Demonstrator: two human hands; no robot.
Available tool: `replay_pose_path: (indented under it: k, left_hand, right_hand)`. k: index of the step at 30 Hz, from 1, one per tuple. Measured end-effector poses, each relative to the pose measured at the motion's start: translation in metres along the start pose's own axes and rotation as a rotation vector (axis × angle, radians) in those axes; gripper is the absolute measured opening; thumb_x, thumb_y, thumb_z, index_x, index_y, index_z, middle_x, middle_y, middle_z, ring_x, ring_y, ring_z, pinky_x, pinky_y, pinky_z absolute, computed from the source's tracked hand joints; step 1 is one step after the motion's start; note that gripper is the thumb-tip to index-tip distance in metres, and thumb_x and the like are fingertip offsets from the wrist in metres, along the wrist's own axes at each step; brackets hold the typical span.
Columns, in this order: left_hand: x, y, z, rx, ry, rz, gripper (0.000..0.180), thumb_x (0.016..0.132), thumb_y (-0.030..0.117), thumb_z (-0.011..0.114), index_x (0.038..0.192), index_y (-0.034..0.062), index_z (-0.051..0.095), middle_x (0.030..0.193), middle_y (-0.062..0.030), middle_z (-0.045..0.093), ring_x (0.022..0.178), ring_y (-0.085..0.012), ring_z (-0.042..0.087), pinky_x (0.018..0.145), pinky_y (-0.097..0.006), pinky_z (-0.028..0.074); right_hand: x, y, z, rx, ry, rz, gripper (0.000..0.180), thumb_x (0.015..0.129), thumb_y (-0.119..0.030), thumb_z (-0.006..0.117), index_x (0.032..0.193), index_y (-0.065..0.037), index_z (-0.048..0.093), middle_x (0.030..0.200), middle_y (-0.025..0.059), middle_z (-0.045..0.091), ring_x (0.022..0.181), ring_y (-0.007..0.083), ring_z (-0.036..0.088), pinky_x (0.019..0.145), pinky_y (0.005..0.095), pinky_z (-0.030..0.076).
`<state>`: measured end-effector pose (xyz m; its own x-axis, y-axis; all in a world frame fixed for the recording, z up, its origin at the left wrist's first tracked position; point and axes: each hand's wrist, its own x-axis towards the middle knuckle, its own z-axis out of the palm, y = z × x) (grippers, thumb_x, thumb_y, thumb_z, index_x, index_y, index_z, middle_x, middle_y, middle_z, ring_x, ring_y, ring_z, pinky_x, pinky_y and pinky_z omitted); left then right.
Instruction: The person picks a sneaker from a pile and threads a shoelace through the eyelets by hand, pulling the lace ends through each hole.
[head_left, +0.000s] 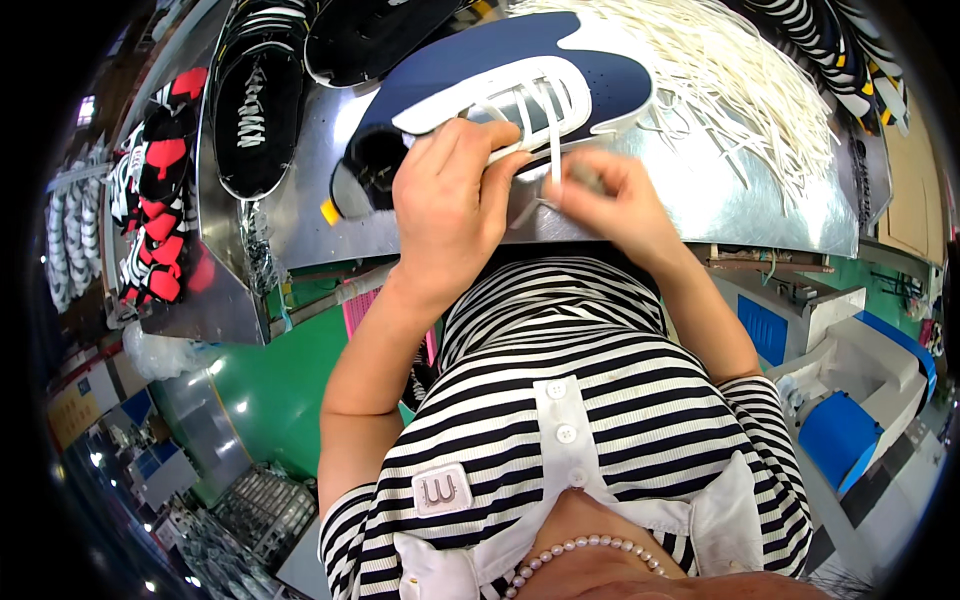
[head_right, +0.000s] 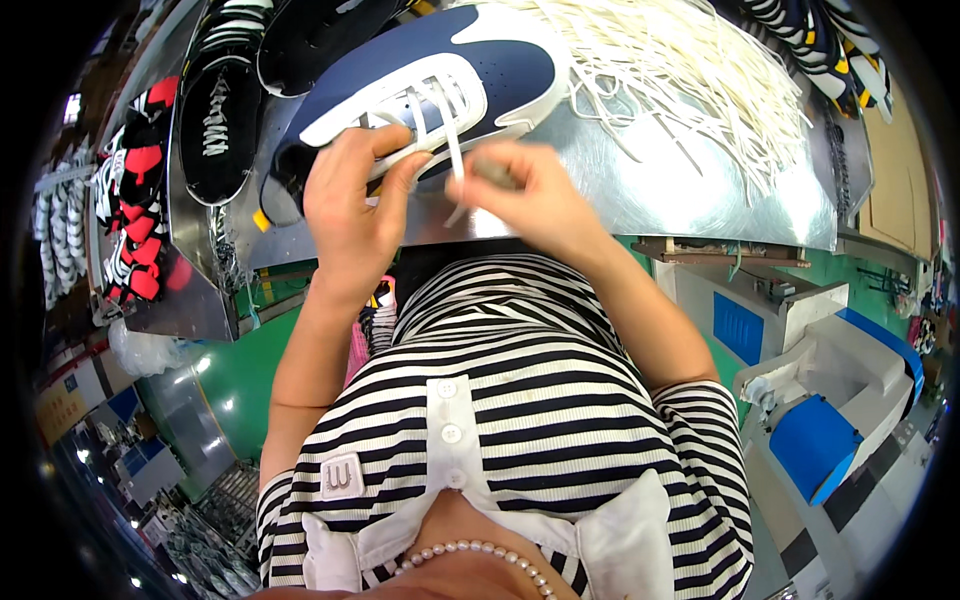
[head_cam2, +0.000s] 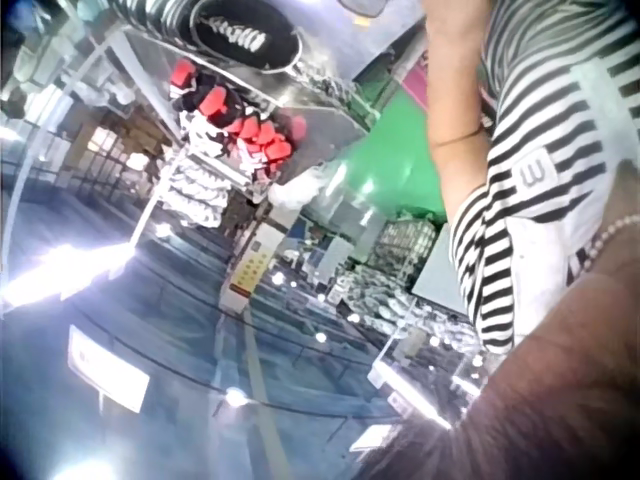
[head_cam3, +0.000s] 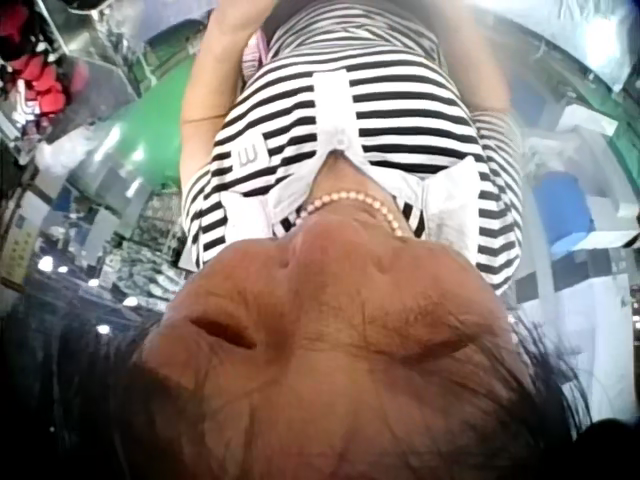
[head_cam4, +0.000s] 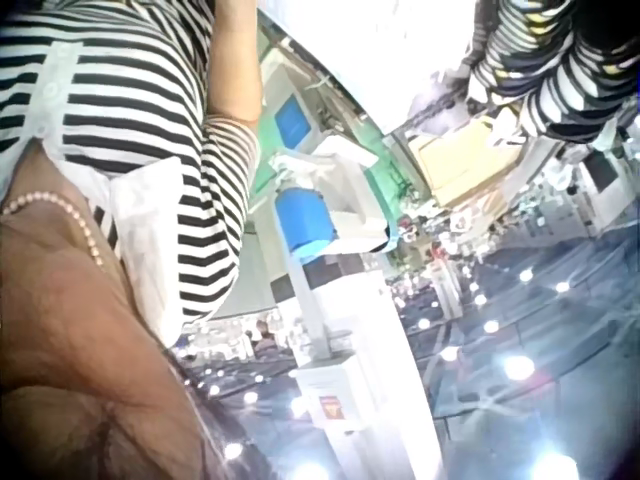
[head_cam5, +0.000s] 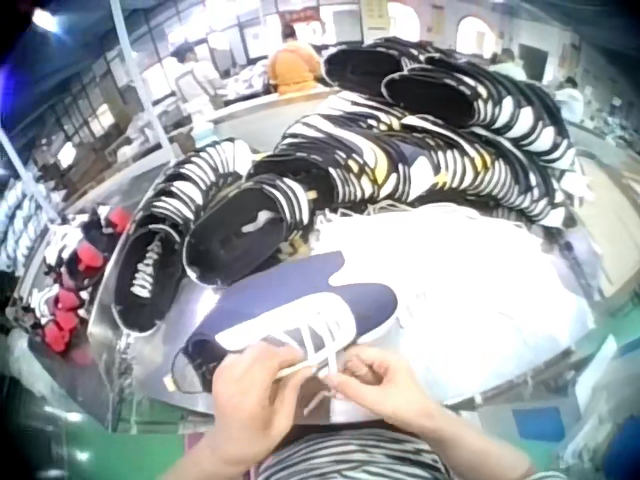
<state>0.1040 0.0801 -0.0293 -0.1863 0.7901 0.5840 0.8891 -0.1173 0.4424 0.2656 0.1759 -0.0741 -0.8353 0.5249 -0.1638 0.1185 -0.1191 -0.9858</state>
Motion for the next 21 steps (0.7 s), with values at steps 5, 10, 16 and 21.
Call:
replay_pose_path:
  k: [5, 10, 16, 21]
  left_hand:
    - [-0.013, -0.018, 0.010, -0.018, -0.206, -0.118, 0.021, 0.082, 0.009, 0.072, 0.101, 0.0023, 0.070, 0.078, -0.0123, 0.059, 0.071, -0.0299, 0.056, 0.066, -0.039, 0.044]
    - [-0.019, -0.031, 0.020, 0.070, -0.414, -0.249, 0.019, 0.089, 0.015, 0.064, 0.103, 0.0019, 0.069, 0.083, -0.0137, 0.062, 0.075, -0.0321, 0.058, 0.068, -0.039, 0.046]
    - [-0.014, -0.040, 0.017, -0.186, -0.487, -0.377, 0.026, 0.089, 0.019, 0.066, 0.106, -0.0010, 0.068, 0.094, -0.0162, 0.067, 0.083, -0.0288, 0.064, 0.075, -0.037, 0.049]
    - [-0.013, -0.038, 0.017, -0.137, -0.457, -0.314, 0.031, 0.081, 0.023, 0.075, 0.101, 0.0007, 0.068, 0.094, -0.0147, 0.069, 0.085, -0.0287, 0.067, 0.076, -0.037, 0.049]
  right_hand:
    - [-0.027, 0.027, 0.003, -0.240, -0.155, -0.370, 0.017, 0.090, -0.019, 0.069, 0.101, -0.005, 0.069, 0.082, 0.0023, 0.060, 0.064, 0.0063, 0.049, 0.061, 0.0271, 0.044]
    - [0.013, 0.008, -0.003, -0.188, 0.298, -0.252, 0.016, 0.087, -0.010, 0.070, 0.100, -0.002, 0.068, 0.080, 0.0060, 0.066, 0.065, 0.0100, 0.058, 0.060, 0.0242, 0.047]
    - [0.042, 0.015, 0.001, -0.260, 0.425, -0.383, 0.016, 0.085, -0.008, 0.073, 0.098, -0.002, 0.068, 0.083, 0.0082, 0.069, 0.067, 0.0133, 0.064, 0.061, 0.0262, 0.050]
    - [0.050, 0.026, 0.006, -0.240, 0.456, -0.404, 0.015, 0.085, -0.009, 0.072, 0.097, -0.002, 0.068, 0.083, 0.0073, 0.069, 0.070, 0.0136, 0.065, 0.064, 0.0259, 0.051]
